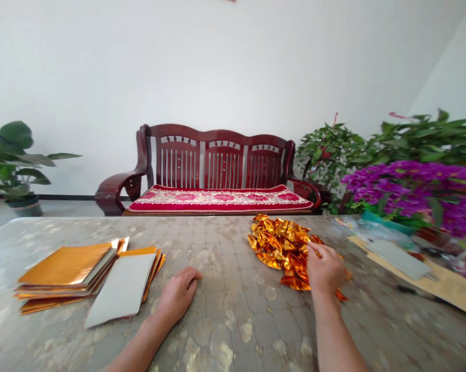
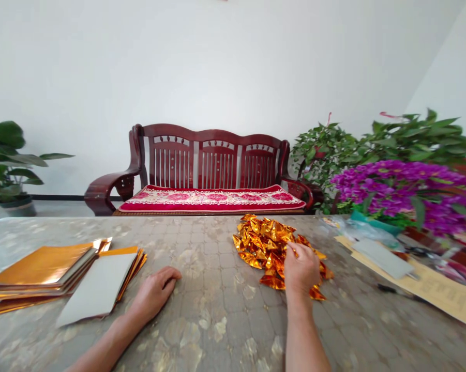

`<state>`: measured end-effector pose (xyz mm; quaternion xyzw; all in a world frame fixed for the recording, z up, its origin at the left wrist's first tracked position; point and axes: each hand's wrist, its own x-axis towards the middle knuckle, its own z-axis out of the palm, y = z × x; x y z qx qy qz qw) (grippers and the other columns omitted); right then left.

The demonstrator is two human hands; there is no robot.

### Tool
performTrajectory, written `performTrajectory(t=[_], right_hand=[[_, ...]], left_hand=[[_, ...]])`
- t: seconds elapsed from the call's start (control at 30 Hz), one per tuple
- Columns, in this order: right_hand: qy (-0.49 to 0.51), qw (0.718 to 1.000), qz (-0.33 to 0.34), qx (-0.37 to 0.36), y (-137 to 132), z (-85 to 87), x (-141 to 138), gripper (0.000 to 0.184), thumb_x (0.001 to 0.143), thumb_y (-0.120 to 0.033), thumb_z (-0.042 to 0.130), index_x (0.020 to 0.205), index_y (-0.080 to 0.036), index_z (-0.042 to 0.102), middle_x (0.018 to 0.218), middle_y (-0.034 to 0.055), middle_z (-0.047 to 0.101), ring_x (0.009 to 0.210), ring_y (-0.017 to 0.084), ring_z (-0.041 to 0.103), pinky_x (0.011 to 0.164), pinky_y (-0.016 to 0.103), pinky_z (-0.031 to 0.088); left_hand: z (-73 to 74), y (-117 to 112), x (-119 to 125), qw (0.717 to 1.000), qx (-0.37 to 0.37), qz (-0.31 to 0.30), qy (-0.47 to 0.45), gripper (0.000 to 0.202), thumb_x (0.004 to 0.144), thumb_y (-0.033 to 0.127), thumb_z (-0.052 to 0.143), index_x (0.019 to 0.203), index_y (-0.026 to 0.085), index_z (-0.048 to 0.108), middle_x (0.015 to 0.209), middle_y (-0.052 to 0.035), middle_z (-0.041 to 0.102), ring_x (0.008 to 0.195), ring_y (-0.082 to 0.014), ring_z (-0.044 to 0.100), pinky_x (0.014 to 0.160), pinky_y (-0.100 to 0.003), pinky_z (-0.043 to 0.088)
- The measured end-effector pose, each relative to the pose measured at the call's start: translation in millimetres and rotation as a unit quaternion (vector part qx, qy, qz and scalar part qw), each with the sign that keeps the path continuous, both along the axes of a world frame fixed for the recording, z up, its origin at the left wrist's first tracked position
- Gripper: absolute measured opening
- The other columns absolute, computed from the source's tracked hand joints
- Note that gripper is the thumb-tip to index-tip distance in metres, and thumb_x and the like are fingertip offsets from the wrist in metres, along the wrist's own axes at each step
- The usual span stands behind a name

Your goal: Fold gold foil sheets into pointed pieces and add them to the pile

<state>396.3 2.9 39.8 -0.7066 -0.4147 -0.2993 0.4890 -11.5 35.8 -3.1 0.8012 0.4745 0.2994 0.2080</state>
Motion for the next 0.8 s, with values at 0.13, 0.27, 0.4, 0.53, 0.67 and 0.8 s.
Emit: performTrajectory(t=[0.13, 0.27, 0.4, 0.53, 0.67, 0.8], right_hand=[[-0.01, 0.998, -0.059, -0.007, -12, -1.8, 12, 0.025, 0.08, -0.029, 0.056, 0.083, -0.018, 0.078, 0.088, 0.0094, 0.072, 0.076, 0.022, 0.054, 0.068, 0.032, 0.038], [-0.009, 0.994, -0.106, -0.027, -18, -3.0, 14, 0.024, 0.078, -0.027, 0.055, 0.081, -0.019, 0.078, 0.088, 0.0084, 0.072, 0.072, 0.022, 0.049, 0.064, 0.031, 0.034], [-0.026, 0.993, -0.101, -0.047, -18, -5.4, 13, 0.022, 0.077, -0.024, 0.056, 0.077, -0.019, 0.078, 0.084, 0.0083, 0.072, 0.068, 0.021, 0.045, 0.061, 0.031, 0.031], [-0.059, 0.992, -0.099, -0.045, -16, -11.0, 14, 0.021, 0.076, -0.021, 0.057, 0.075, -0.02, 0.077, 0.08, 0.0077, 0.07, 0.067, 0.02, 0.044, 0.063, 0.031, 0.03], [-0.083, 0.991, -0.098, -0.036, -15, -19.5, 16, 0.02, 0.076, -0.019, 0.057, 0.075, -0.019, 0.077, 0.082, 0.0069, 0.07, 0.069, 0.02, 0.046, 0.065, 0.031, 0.031], [-0.099, 0.99, -0.093, -0.036, -13, -25.0, 16, 0.019, 0.074, -0.018, 0.058, 0.075, -0.018, 0.077, 0.083, 0.007, 0.07, 0.069, 0.019, 0.048, 0.066, 0.032, 0.032]], left_hand=[[-0.9, 1, 0, 1.0, 0.002, -0.002, -0.005, 0.023, 0.086, 0.016, 0.044, 0.086, 0.023, 0.065, 0.093, -0.0032, 0.069, 0.088, -0.0192, 0.064, 0.081, -0.028, 0.045], [-1.1, 2, 0, 1.0, 0.006, -0.008, -0.011, 0.023, 0.085, 0.014, 0.044, 0.085, 0.023, 0.065, 0.092, -0.0029, 0.069, 0.087, -0.0189, 0.064, 0.081, -0.027, 0.046], [-1.6, 2, 0, 1.0, 0.006, -0.01, -0.014, 0.023, 0.084, 0.014, 0.044, 0.085, 0.022, 0.065, 0.092, -0.0035, 0.069, 0.088, -0.0194, 0.064, 0.082, -0.028, 0.046], [-1.6, 3, 0, 1.0, 0.002, -0.008, -0.013, 0.024, 0.085, 0.015, 0.043, 0.086, 0.022, 0.066, 0.093, -0.0042, 0.07, 0.089, -0.0198, 0.064, 0.084, -0.029, 0.047], [-1.0, 2, 0, 1.0, 0.006, -0.01, -0.013, 0.024, 0.085, 0.016, 0.043, 0.085, 0.022, 0.066, 0.093, -0.0038, 0.07, 0.089, -0.0195, 0.065, 0.084, -0.029, 0.047], [-0.5, 2, 0, 1.0, 0.001, -0.011, -0.011, 0.024, 0.085, 0.015, 0.042, 0.086, 0.022, 0.065, 0.094, -0.0042, 0.07, 0.09, -0.0199, 0.064, 0.085, -0.029, 0.047]])
